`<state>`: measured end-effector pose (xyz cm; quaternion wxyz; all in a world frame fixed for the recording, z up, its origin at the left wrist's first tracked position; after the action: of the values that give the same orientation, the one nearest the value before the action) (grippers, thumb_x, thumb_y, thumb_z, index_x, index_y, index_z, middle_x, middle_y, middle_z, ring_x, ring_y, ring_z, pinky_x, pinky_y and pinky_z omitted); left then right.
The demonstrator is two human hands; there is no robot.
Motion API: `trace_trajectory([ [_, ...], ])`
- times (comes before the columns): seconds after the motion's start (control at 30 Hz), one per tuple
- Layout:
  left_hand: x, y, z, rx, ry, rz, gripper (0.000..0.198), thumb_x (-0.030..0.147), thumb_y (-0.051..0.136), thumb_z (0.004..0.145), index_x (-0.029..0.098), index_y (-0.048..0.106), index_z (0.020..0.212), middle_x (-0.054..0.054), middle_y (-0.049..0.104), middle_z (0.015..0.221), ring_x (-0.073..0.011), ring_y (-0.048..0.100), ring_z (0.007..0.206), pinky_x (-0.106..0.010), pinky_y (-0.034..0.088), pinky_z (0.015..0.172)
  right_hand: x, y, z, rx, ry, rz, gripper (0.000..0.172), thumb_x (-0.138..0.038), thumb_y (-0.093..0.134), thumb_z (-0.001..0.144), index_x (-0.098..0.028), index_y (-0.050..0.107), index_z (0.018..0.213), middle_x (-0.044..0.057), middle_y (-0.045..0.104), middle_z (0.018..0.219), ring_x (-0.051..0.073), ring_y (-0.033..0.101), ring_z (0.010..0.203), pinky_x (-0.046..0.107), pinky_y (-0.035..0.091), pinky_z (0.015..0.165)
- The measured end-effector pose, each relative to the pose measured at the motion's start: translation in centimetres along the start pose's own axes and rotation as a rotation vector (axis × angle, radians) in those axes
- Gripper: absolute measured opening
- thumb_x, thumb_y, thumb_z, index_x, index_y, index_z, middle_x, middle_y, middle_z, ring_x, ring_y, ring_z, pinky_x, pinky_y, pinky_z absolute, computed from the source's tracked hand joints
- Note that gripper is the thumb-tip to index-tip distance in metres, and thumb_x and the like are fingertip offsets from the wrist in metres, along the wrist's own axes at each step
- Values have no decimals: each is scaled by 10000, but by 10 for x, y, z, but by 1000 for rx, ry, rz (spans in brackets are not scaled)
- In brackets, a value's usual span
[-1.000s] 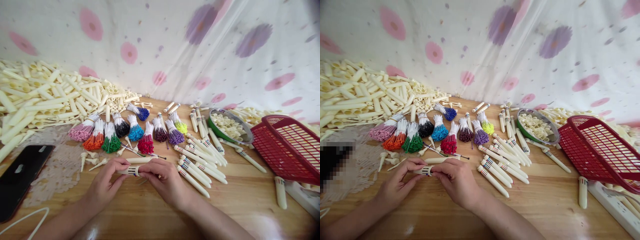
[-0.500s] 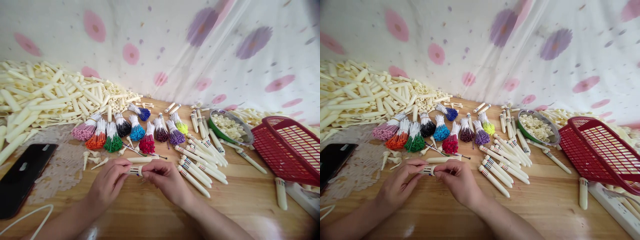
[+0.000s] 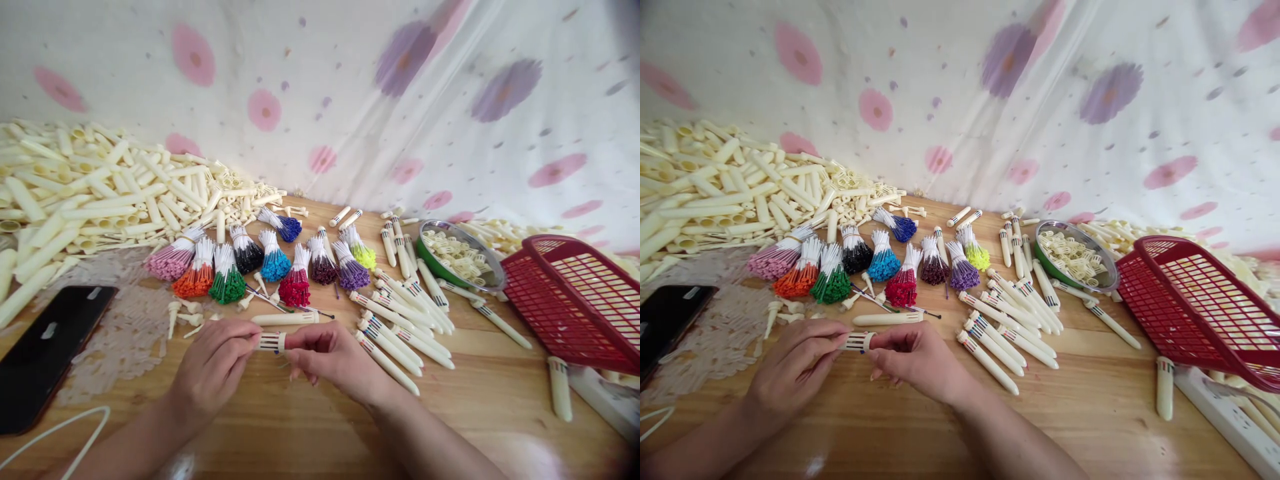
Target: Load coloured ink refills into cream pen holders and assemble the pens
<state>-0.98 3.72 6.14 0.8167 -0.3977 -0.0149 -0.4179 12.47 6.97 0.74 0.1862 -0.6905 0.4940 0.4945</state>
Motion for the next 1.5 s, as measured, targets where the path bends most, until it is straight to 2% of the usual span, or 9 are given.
trace_trajectory([
  [0.33,-6,0,4,28,-67,-42,153,63,517,816,203,577,836,-19,683,849,-152,650,803,-269,516,744,-6,6,0,15,-80,-23,358,-459,729,607,-141,706,770,-15,593,623,49,422,492,184,305,445],
  [0.47,-16,3,1,14,-165,-90,126,101,530,816,207,575,865,-29,668,872,-156,652,807,-275,528,740,-19,-3,-6,133,-239,-168,287,-386,668,703,-157,701,872,-4,607,642,69,426,507,201,334,469],
  [0.57,-29,6,-5,21,-288,-177,93,133,564,806,205,571,865,-35,661,895,-161,654,826,-280,539,742,-38,-13,-15,187,-395,-407,221,-321,594,789,-162,684,914,16,630,691,96,486,554,214,378,502],
  [0.67,-43,12,-12,17,-431,-370,60,175,605,792,205,561,819,-40,664,896,-169,667,847,-277,558,730,-45,-11,-17,57,-484,-862,195,-257,602,808,-172,645,978,32,643,811,127,558,680,236,436,604],
  [0.8,-54,19,-14,-17,-537,-624,100,274,662,766,209,602,813,-55,702,867,-194,691,835,-294,578,715,-21,-4,-4,-113,-504,-1426,248,-269,690,748,-155,606,952,73,617,978,197,556,902,304,451,774],
  [0.93,-60,26,-13,-124,-594,-688,136,313,673,749,217,672,845,-73,741,881,-229,700,822,-336,586,704,-4,-1,12,-109,-518,-1611,159,-239,645,795,-132,591,899,84,620,952,207,562,888,323,451,805],
  [1.2,-59,37,-13,-346,-641,-751,222,349,578,799,249,714,943,-20,738,655,-195,680,569,-300,564,558,-41,-36,-5,116,-437,-1360,127,-124,551,850,-146,542,975,60,661,852,164,616,739,257,460,640],
  [1.37,-62,44,-20,-380,-665,-805,249,358,529,840,251,695,993,-45,756,821,-171,660,567,-301,556,583,-77,-27,-39,207,-851,-1255,147,-196,509,892,-171,592,1011,61,676,868,158,611,783,274,476,687],
  [1.5,-62,47,-20,-410,-665,-750,259,360,530,833,234,695,990,-44,751,769,-171,650,556,-289,543,554,-83,2,-54,111,-1074,-1277,192,-182,468,913,-169,624,1024,67,694,932,153,600,842,281,488,743],
])
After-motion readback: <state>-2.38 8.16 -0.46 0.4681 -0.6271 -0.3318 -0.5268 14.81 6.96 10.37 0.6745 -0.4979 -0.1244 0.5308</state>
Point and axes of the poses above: each hand's wrist, its own z-axis towards the middle knuckle, its own y-axis out of the palm, x = y × z, the point moved 8 cm from there along z, towards the middle knuckle
